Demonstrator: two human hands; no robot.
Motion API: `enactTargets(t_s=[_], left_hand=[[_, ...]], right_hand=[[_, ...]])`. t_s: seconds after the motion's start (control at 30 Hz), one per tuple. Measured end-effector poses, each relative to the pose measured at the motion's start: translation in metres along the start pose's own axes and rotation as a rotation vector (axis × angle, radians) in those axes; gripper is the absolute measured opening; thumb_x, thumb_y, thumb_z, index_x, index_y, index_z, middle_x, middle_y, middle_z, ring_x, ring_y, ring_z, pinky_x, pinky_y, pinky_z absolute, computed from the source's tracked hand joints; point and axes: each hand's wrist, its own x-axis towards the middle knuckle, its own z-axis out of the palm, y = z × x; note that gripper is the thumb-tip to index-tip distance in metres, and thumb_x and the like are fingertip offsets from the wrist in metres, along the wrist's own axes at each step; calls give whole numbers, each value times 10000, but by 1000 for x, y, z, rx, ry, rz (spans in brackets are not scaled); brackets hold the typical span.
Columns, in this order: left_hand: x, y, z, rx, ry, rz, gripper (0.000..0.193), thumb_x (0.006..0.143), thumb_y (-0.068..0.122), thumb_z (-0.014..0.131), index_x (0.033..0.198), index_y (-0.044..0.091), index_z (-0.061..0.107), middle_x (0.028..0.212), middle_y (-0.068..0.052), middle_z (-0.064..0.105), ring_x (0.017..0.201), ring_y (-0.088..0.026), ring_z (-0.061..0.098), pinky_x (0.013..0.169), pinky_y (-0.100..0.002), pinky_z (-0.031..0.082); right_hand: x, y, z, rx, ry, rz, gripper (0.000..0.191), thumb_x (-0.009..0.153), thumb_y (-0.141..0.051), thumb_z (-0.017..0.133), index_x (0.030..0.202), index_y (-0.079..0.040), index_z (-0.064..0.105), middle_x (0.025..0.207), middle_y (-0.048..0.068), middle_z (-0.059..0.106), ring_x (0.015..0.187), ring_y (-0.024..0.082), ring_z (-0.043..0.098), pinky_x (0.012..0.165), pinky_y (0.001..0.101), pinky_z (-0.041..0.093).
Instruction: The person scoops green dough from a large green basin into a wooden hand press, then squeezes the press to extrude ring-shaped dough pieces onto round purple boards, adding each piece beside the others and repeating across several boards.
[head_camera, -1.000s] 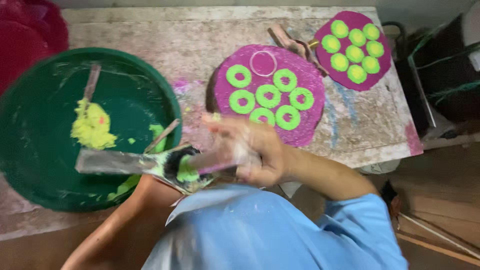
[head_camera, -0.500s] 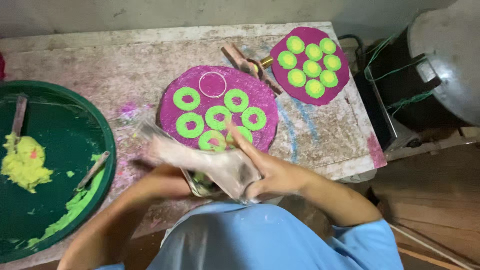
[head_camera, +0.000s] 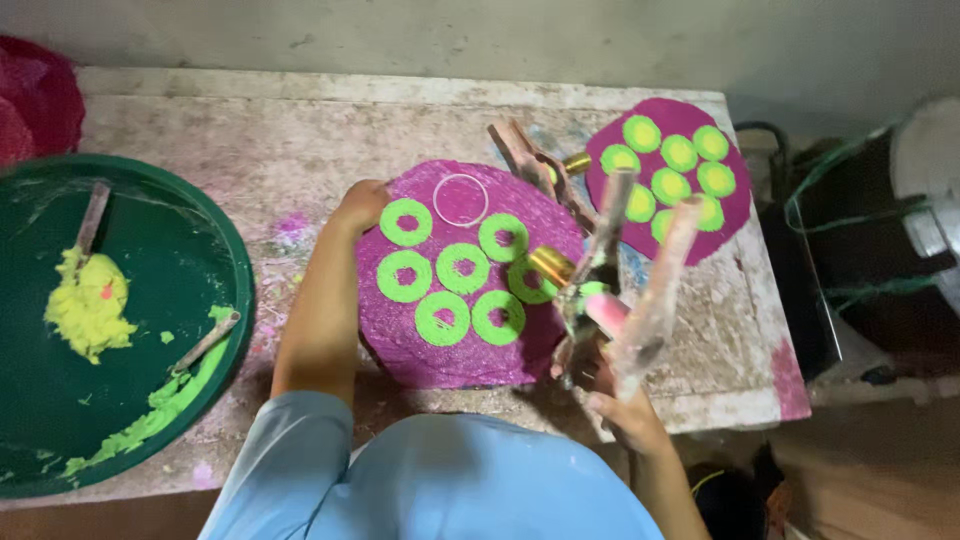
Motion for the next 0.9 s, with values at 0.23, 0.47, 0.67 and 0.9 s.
enactTargets(t_s=[0.23, 0.47, 0.67, 0.9], left_hand=[[-62, -22, 5, -995, 87, -420, 297, 1025, 169, 492, 1249, 99, 675, 981, -71, 733, 828, -201, 669, 722, -403, 556], [-167, -74, 75, -580, 526, -175, 368, 980, 18, 605, 1342, 33, 539, 1169, -150, 687, 969, -232, 683, 859, -383, 561], [-241, -76, 137, -1192, 311, -189, 765, 931, 28, 613, 1537, 81, 149, 1497, -177, 449, 1364, -270, 459, 1142, -428, 380], [-224, -67, 70, -522, 661, 58, 937, 877, 142, 773, 1607, -32, 211, 1656, -239, 201, 1546, -429, 261, 1282, -510, 238]], right_hand=[[-9, 93, -57, 4, 82, 49, 492, 911, -290, 768, 1120, 47, 477, 933, 102, 556, 834, 223, 537, 1003, 391, 398], [24, 136, -71, 134, 144, 168, 621, 845, -146, 748, 1356, 17, 437, 783, -58, 444, 542, 39, 382, 465, 174, 296], [52, 120, -34, 92, 133, 216, 1035, 795, -139, 740, 1669, -40, 195, 826, -50, 441, 631, 30, 436, 473, 181, 304], [70, 80, -12, 90, -195, 298, 962, 825, -456, 763, 1556, 12, 347, 1048, 64, 547, 879, 155, 536, 708, 304, 419]])
